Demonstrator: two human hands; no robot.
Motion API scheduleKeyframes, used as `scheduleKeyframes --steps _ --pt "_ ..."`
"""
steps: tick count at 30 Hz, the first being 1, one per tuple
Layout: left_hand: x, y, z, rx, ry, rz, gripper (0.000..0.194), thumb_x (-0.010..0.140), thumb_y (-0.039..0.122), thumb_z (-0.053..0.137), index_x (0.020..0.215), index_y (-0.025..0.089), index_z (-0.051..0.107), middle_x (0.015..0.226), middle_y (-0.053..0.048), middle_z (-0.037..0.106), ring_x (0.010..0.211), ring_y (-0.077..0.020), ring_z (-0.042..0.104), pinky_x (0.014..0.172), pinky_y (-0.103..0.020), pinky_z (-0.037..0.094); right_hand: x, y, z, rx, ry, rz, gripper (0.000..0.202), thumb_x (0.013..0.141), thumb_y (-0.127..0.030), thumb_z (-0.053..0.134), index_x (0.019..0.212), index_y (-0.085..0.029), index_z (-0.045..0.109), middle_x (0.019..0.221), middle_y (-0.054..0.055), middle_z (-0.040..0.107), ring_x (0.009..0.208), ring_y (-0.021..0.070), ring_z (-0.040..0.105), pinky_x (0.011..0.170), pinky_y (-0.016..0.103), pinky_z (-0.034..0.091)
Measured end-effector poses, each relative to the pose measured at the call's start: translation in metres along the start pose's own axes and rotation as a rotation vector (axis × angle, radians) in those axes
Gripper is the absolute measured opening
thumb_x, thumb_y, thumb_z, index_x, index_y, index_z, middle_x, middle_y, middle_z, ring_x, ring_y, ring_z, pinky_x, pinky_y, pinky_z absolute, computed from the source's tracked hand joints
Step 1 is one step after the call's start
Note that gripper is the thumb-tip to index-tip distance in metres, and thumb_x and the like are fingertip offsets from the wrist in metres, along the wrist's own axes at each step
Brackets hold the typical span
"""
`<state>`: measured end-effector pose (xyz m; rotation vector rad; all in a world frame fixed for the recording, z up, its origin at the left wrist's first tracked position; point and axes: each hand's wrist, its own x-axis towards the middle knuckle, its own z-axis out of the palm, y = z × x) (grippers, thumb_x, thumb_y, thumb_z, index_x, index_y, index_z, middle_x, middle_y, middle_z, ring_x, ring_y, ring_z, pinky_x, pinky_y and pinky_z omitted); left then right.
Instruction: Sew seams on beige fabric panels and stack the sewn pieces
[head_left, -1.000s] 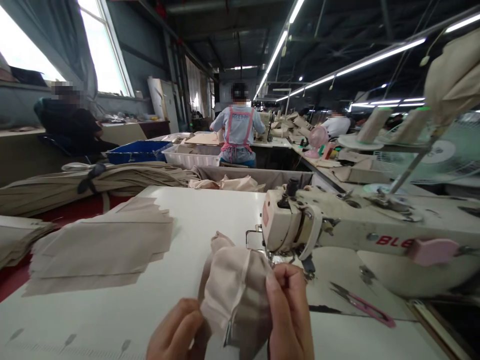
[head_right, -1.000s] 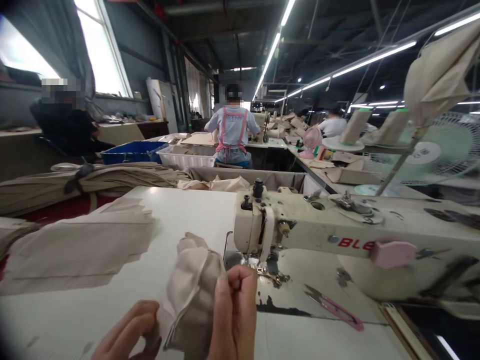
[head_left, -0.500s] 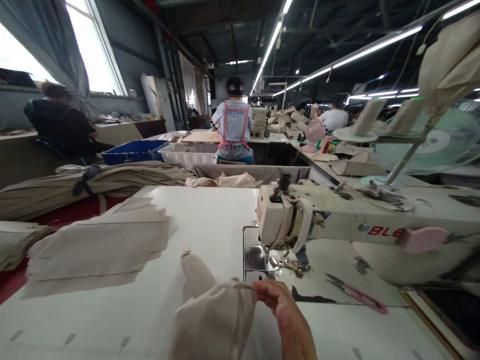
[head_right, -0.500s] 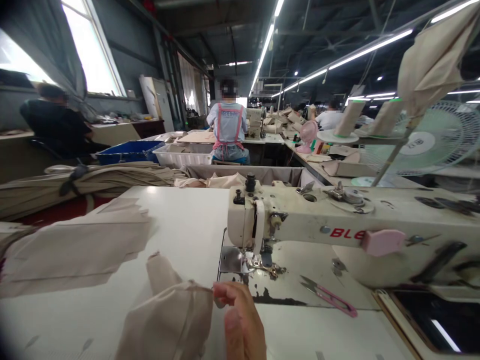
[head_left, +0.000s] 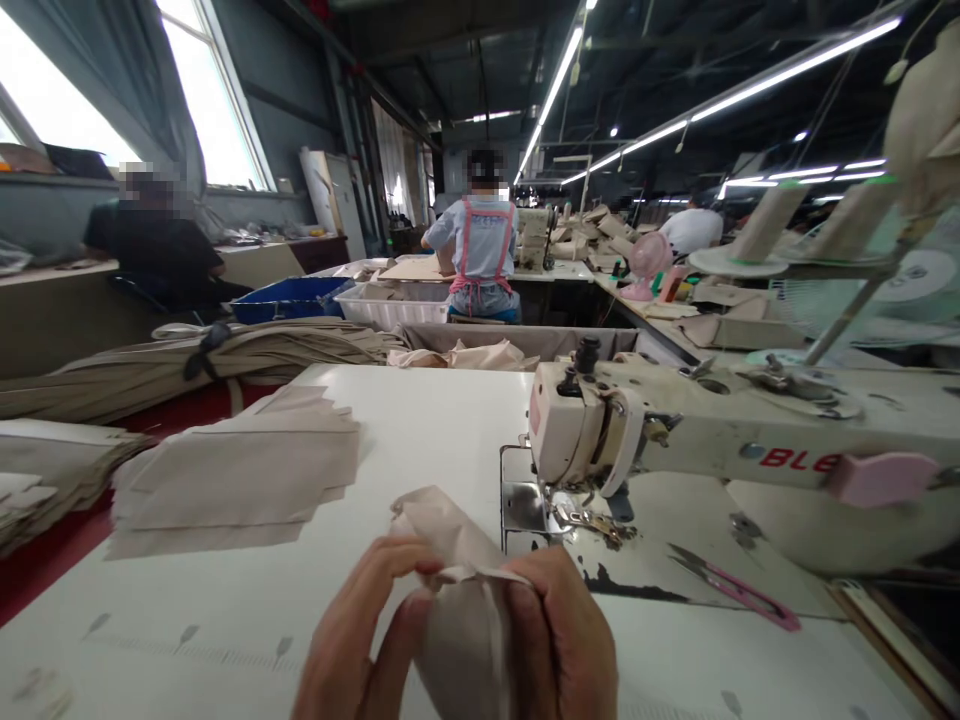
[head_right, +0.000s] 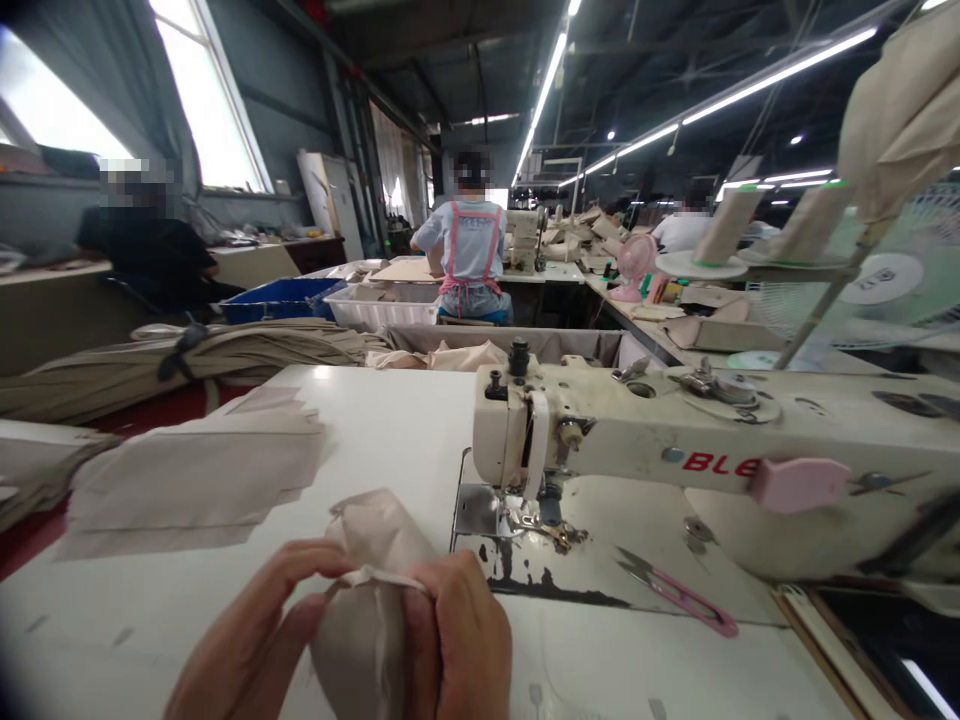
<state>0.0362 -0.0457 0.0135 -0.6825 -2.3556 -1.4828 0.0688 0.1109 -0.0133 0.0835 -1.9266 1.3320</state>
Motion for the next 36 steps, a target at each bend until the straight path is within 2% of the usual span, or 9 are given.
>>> scheduleKeyframes --steps 4,8,10,13,15,20,28,33,36 --pt "0.006 0.006 0.018 -0.610 -0.180 -0.467 0.027 0.081 0.042 0.066 0.077 0.016 0.060 0.071 -0.002 0.051 0.065 -0.0133 0.045 0.058 -0.020 0.040 0.003 0.005 -0.010 -0.032 -0.033 -0.059 0.024 0.098 -0.027 0.039 0.092 -0.024 0.061 0.076 0.002 0.058 0.066 0.0152 0.056 0.059 0.027 0.041" --pt "0.009 0.004 0.015 -1.062 -0.391 -0.648 0.030 0.078 0.034 0.069 0.065 0.014 0.051 0.066 -0.001 0.043 0.063 -0.0120 0.040 0.059 -0.021 0.039 0.004 0.015 -0.025 -0.020 -0.145 -0.179 0.017 0.096 -0.026 0.044 0.103 -0.025 0.059 0.079 0.001 0.060 0.066 0.0150 0.057 0.059 0.026 0.043" --pt "0.012 0.003 0.011 -1.082 -0.345 -0.588 0.029 0.086 0.034 0.060 0.066 0.015 0.050 0.068 -0.002 0.042 0.064 -0.0128 0.041 0.061 -0.023 0.040 0.002 0.018 -0.029 -0.029 -0.138 -0.174 0.013 0.093 -0.023 0.048 0.102 -0.025 0.057 0.079 0.000 0.061 0.067 0.0148 0.058 0.060 0.026 0.045" --pt "0.013 0.000 0.012 -0.860 -0.080 -0.356 0.031 0.095 0.037 0.047 0.072 0.017 0.052 0.073 -0.002 0.045 0.071 -0.0133 0.045 0.068 -0.022 0.041 -0.002 0.020 -0.027 0.015 -0.017 -0.071 0.011 0.096 -0.025 0.045 0.093 -0.023 0.055 0.074 0.001 0.057 0.066 0.0152 0.056 0.060 0.027 0.044" --pt "0.010 -0.003 0.015 -0.747 -0.092 -0.301 0.027 0.094 0.041 0.050 0.080 0.018 0.053 0.075 -0.001 0.048 0.071 -0.0123 0.045 0.065 -0.020 0.040 -0.001 0.019 -0.026 0.035 -0.011 -0.085 0.015 0.097 -0.026 0.043 0.092 -0.022 0.056 0.073 0.001 0.055 0.065 0.0150 0.054 0.060 0.027 0.043" --pt "0.003 -0.007 0.023 -0.723 -0.449 -0.438 0.037 0.079 0.048 0.069 0.075 0.014 0.054 0.070 0.000 0.044 0.064 -0.0103 0.038 0.056 -0.018 0.031 0.005 0.016 -0.028 0.022 -0.076 -0.158 0.013 0.090 -0.017 0.049 0.090 -0.022 0.061 0.077 0.001 0.054 0.071 0.0158 0.054 0.062 0.028 0.044" --pt "-0.003 0.000 0.039 -0.765 -0.159 -0.626 0.041 0.085 0.051 0.058 0.069 0.015 0.047 0.067 0.001 0.040 0.063 -0.0115 0.037 0.060 -0.021 0.038 -0.008 0.001 -0.015 0.067 0.011 0.118 0.024 0.095 -0.030 0.045 0.078 -0.022 0.060 0.069 -0.001 0.052 0.061 0.0128 0.049 0.058 0.027 0.035" --pt "-0.006 -0.003 0.037 -0.464 -0.062 -0.136 0.046 0.083 0.062 0.055 0.081 0.017 0.060 0.076 -0.004 0.054 0.069 -0.0165 0.049 0.063 -0.024 0.042 -0.002 0.000 -0.017 0.078 0.009 0.280 0.035 0.096 -0.038 0.043 0.068 -0.020 0.054 0.066 -0.002 0.047 0.062 0.0129 0.047 0.059 0.027 0.033" --pt "-0.010 -0.001 0.035 -0.380 0.076 -0.039 0.021 0.085 0.041 0.064 0.083 0.020 0.063 0.078 -0.002 0.058 0.071 -0.0149 0.053 0.064 -0.021 0.043 0.003 0.000 -0.022 0.135 -0.042 0.280 0.035 0.096 -0.043 0.040 0.075 -0.021 0.056 0.071 -0.001 0.049 0.065 0.0142 0.048 0.060 0.027 0.034"
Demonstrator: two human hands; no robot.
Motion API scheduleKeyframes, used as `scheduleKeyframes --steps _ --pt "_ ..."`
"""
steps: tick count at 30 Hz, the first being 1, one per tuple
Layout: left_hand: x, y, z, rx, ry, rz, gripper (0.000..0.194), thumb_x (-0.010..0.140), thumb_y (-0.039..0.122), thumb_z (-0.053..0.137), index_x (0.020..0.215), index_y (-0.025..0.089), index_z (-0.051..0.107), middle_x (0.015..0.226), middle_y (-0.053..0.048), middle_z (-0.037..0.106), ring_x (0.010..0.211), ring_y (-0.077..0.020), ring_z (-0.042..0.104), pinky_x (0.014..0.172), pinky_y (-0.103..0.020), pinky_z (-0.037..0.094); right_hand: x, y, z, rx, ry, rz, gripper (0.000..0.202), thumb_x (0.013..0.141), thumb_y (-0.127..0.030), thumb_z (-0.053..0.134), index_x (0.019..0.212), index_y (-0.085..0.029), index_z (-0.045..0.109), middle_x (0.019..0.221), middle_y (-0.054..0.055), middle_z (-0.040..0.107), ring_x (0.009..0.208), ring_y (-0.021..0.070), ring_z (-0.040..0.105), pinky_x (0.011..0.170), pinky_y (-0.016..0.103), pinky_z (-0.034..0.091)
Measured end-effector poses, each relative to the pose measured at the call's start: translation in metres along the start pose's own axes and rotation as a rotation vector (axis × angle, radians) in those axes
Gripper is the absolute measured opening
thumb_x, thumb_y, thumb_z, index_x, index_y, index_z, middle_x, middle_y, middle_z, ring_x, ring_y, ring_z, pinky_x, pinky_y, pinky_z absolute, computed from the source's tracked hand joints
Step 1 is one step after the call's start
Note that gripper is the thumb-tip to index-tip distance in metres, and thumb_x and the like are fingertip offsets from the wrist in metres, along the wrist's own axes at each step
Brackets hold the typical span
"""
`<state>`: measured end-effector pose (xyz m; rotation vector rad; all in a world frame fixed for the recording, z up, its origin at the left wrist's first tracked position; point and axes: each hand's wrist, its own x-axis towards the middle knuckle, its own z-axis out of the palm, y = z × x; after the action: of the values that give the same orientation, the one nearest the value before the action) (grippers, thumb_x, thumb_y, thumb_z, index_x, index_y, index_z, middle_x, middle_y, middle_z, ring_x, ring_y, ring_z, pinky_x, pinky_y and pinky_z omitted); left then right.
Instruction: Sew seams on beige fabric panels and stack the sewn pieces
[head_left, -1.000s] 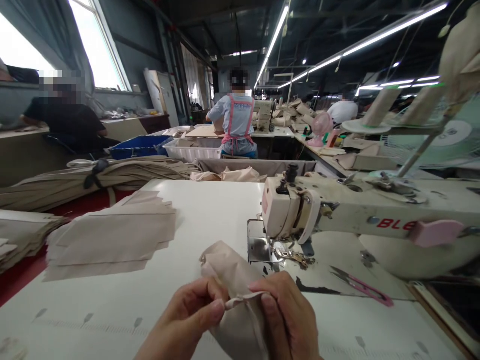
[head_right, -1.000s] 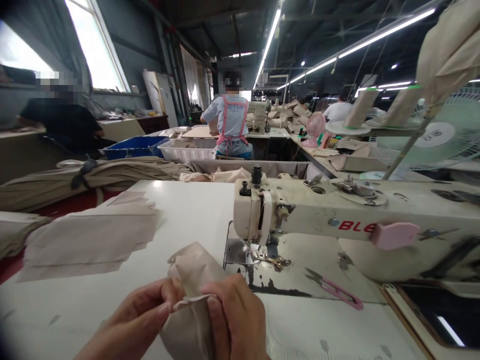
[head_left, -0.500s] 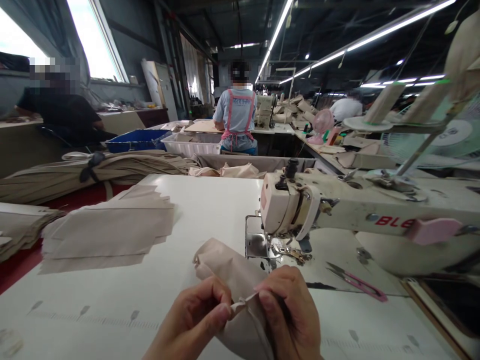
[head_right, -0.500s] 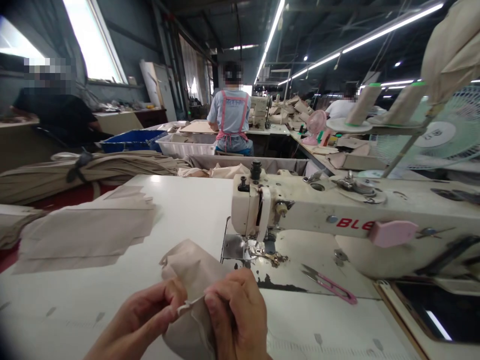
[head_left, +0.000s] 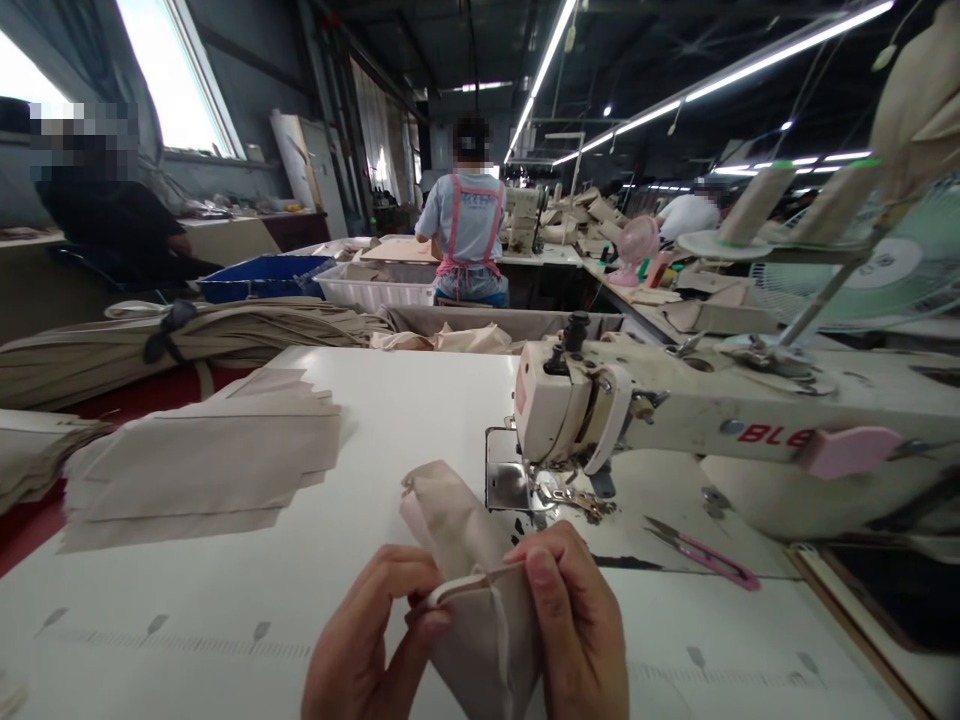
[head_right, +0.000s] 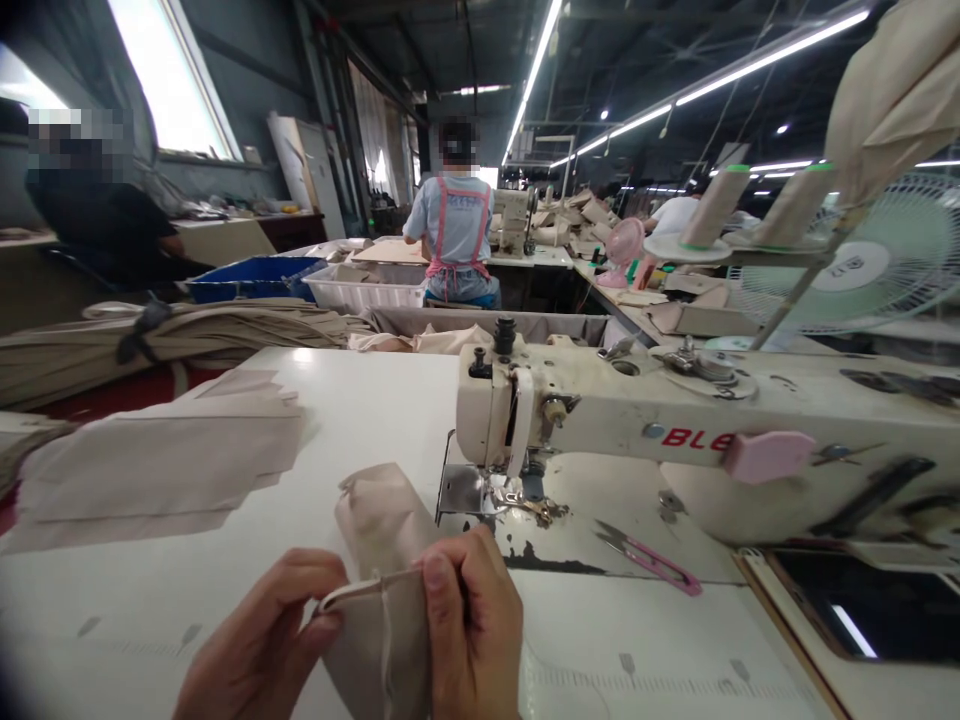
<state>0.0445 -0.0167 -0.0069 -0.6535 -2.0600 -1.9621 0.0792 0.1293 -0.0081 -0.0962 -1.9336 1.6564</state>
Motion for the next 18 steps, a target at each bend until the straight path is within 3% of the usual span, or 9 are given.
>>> scheduleKeyframes --steps 2,6,11,13,16,18 --pt "-0.001 0.002 0.000 0.055 0.068 0.014 0.015 0.087 0.026 0.061 0.074 0.019 0.063 0.076 -0.002 0.058 0.070 -0.0134 0.053 0.062 -0.020 0.042 0.000 -0.001 -0.004 0.007 -0.050 -0.036 0.034 0.094 -0.049 0.041 0.085 -0.021 0.059 0.076 0.000 0.051 0.067 0.0153 0.048 0.060 0.027 0.034" --pt "0.001 0.005 0.005 0.075 0.160 0.002 0.016 0.085 0.024 0.060 0.072 0.018 0.067 0.084 -0.005 0.062 0.079 -0.0170 0.057 0.065 -0.022 0.045 -0.002 -0.002 -0.009 -0.002 -0.075 -0.091 0.025 0.094 -0.040 0.045 0.084 -0.021 0.058 0.077 0.001 0.051 0.067 0.0152 0.049 0.058 0.026 0.035" --pt "-0.001 0.007 0.017 0.150 0.223 -0.063 0.023 0.089 0.028 0.053 0.070 0.018 0.060 0.060 0.002 0.050 0.051 -0.0097 0.040 0.048 -0.021 0.031 -0.005 0.000 -0.011 -0.024 0.022 -0.106 0.026 0.095 -0.038 0.045 0.078 -0.022 0.056 0.071 0.000 0.050 0.063 0.0143 0.047 0.054 0.025 0.034" --pt "-0.001 0.007 0.019 0.184 0.214 -0.114 0.030 0.091 0.033 0.050 0.066 0.018 0.057 0.057 0.003 0.045 0.050 -0.0097 0.036 0.048 -0.021 0.029 -0.005 0.000 -0.013 0.012 0.008 -0.037 0.028 0.094 -0.042 0.046 0.077 -0.022 0.055 0.064 -0.002 0.046 0.055 0.0127 0.042 0.049 0.025 0.028" --pt "0.002 0.006 0.016 0.122 0.122 -0.231 0.037 0.091 0.042 0.049 0.064 0.017 0.053 0.058 0.002 0.040 0.053 -0.0106 0.035 0.048 -0.022 0.028 -0.001 -0.002 -0.017 0.125 -0.146 0.170 0.030 0.086 -0.051 0.056 0.080 -0.022 0.058 0.057 -0.005 0.041 0.049 0.0106 0.033 0.045 0.023 0.021" --pt "0.003 0.005 0.013 0.052 0.088 -0.275 0.039 0.091 0.044 0.049 0.065 0.016 0.053 0.060 0.002 0.039 0.055 -0.0109 0.034 0.049 -0.021 0.029 0.003 -0.002 -0.020 0.112 -0.230 0.232 0.032 0.082 -0.052 0.060 0.076 -0.020 0.062 0.056 -0.005 0.042 0.050 0.0101 0.033 0.046 0.022 0.021"
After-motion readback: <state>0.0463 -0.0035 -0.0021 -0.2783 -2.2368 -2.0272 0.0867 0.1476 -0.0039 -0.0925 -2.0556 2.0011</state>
